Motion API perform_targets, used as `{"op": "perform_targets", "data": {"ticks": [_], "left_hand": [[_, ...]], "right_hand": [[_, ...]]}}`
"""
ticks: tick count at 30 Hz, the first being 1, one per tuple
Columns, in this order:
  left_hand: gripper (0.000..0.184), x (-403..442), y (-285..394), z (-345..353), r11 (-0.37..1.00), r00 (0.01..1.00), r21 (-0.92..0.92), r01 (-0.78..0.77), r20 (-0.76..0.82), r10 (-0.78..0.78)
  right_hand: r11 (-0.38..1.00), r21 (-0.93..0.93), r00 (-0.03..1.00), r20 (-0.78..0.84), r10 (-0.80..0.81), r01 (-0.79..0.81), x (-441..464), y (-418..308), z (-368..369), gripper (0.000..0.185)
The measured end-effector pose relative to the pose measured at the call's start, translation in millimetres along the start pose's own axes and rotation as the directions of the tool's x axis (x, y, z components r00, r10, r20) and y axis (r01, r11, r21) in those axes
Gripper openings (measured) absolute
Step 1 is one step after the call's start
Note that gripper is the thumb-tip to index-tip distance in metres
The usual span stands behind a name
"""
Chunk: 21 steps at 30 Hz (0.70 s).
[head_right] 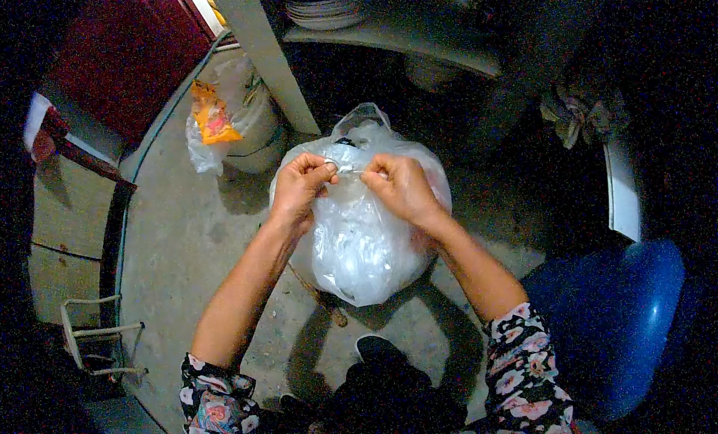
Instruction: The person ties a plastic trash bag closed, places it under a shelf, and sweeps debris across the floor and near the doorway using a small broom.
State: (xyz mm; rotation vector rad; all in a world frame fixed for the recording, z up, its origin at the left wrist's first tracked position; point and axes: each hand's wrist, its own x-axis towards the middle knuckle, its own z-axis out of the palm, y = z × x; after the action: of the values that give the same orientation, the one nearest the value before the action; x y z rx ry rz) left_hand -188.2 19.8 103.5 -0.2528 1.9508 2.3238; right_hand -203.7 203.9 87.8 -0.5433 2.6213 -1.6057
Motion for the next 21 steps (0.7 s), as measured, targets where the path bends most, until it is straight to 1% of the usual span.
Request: {"op": "perform_targets", "data": {"ticks": [4,7,9,13,16,18,19,21], "left_hand": [[0.008,0.4,-1.4,-1.0,1.0,1.0,0.01,-0.003,-0.012,0.003],[0.008,-0.1,-1.6,-2.5,1.0,1.0,0.031,-0.004,-0.012,0.004],[0.008,0.0,-1.4,-2.6,0.999,1.0,0.052,-0.017,-0.011,0.017],[0.008,1.0,-1.7,-2.1,0.996,1.0,0.092,-0.011,-0.011,0.012],[0.008,1.5,-0.6,-0.1,0.997,1.0,0.075,-0.007,-0.019,0.009],[0.02,2.1,5.8,-0.2,0.986,0.999,0.168,-0.01,0.033,0.004],[0.02,0.0,10.1,-1.8,0.986,0.999,0.168,-0.011,0.031,0.006],[0.047,-5.4,18.0,-5.4,0.974,0.984,0.223,-0.046,0.177,0.006]], "right_hand": [[1.0,0.002,1.0,-0.015,-0.003,0.004,-0.1,3.1,-0.7,0.018],[0.999,-0.005,0.999,-0.022,-0.045,0.045,0.1,7.8,-1.1,0.018],[1.0,-0.003,1.0,-0.019,0.003,-0.003,-1.0,7.7,-2.3,0.017],[1.0,-0.02,0.999,-0.034,-0.023,0.022,-0.9,13.2,-2.5,0.017],[1.0,0.02,0.999,-0.033,0.024,-0.024,-3.4,9.9,-5.2,0.018],[0.996,-0.086,0.999,-0.043,0.011,-0.014,-3.8,7.1,-6.8,0.016],[0.996,-0.085,0.999,-0.041,0.009,-0.012,-3.5,6.9,-5.8,0.016],[1.0,0.029,0.999,-0.046,0.008,-0.006,-5.0,3.9,-4.9,0.022]]}}
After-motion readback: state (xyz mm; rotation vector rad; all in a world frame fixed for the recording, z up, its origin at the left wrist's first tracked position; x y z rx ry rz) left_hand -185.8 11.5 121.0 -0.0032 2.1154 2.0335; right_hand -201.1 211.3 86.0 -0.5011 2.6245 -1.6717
